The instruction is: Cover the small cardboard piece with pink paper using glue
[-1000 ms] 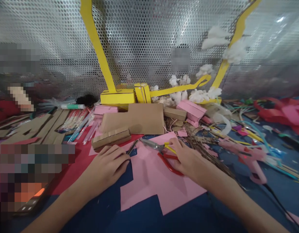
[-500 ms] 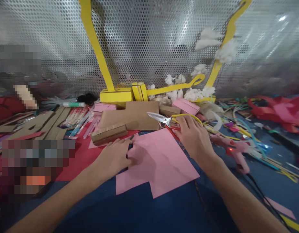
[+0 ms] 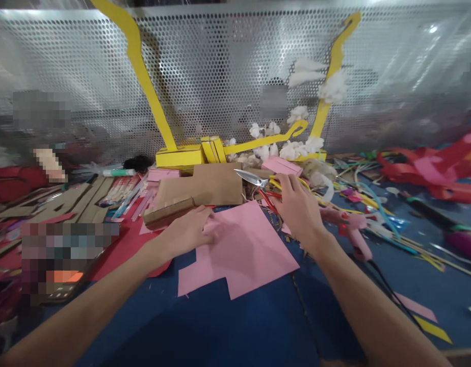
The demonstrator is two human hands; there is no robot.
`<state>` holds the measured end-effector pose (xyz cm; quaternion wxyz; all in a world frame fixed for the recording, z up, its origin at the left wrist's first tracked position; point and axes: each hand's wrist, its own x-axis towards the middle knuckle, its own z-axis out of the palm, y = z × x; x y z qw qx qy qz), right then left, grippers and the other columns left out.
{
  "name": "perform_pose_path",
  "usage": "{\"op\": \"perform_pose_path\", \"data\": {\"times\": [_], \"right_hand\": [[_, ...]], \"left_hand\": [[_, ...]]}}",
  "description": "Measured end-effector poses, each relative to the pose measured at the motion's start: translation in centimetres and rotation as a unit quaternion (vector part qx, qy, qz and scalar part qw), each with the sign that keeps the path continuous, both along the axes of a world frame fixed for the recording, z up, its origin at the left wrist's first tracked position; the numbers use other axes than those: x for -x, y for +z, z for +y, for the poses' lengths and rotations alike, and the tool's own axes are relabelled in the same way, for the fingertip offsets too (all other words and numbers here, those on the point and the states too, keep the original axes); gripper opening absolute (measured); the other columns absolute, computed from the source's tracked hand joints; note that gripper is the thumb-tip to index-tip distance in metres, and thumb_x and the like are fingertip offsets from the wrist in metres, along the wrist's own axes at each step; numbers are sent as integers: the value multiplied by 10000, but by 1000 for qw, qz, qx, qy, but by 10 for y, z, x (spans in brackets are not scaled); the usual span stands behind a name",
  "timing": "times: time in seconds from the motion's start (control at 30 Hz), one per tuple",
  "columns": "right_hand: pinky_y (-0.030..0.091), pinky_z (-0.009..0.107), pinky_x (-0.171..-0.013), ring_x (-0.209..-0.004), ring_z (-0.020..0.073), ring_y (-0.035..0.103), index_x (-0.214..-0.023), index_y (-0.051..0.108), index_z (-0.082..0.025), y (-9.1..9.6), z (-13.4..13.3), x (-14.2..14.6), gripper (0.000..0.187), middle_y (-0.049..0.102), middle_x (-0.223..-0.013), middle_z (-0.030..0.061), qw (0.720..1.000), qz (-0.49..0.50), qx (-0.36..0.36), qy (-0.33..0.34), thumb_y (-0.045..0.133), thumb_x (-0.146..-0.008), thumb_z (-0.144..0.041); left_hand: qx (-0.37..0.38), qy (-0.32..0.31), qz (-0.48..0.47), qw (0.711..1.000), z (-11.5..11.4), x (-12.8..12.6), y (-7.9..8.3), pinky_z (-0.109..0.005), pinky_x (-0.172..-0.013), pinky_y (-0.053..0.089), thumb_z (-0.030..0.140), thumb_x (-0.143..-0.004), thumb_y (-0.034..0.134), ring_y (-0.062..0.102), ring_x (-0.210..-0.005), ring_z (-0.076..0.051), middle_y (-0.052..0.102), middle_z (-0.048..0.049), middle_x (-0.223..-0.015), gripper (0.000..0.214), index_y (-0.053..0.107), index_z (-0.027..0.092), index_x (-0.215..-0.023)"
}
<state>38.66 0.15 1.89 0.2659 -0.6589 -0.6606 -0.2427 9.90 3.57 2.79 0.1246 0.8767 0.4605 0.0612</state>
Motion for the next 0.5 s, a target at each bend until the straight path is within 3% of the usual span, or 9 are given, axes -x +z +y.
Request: {"op": "perform_pose_path", "data": {"times": [0.07,0.2,0.33,0.5], "right_hand": [[516,422,-768,-1018,353,653,-1249,524,-215,-1,1,-1,373,652,-1182,136,1000,2,-2,3,620,-895,-281],[513,414,-746,-1037,352,646,-1244,522,-218,-3,1,0,364,653,-1181,130,1000,4,8,6,611,-896,-280],[511,406,-718,-1008,348,656,-1243,525,-212,-1,-1,2,349,656,-1173,128,1000,8,19,5,602,-909,-281],[509,417,-717,-1010,358,652,-1266,518,-208,2,-4,3,377,649,-1186,138,1000,23,9,2,603,-910,-296]], "left_hand": [[8,0,11,1000,12,-9,2,-373,-868,493,397,-856,606,630,-1135,-308,661,-147,-1256,396,600,179,-1186],[40,28,48,998,38,-33,9,-348,-765,508,490,-730,751,670,-1071,-341,679,-196,-1245,592,619,145,-1192],[80,35,85,993,49,-50,17,-317,-682,489,422,-610,841,710,-898,-328,751,-153,-921,423,698,157,-908],[98,19,74,992,52,-53,27,-288,-666,469,314,-694,744,702,-830,-265,736,-102,-790,163,680,171,-741]]}}
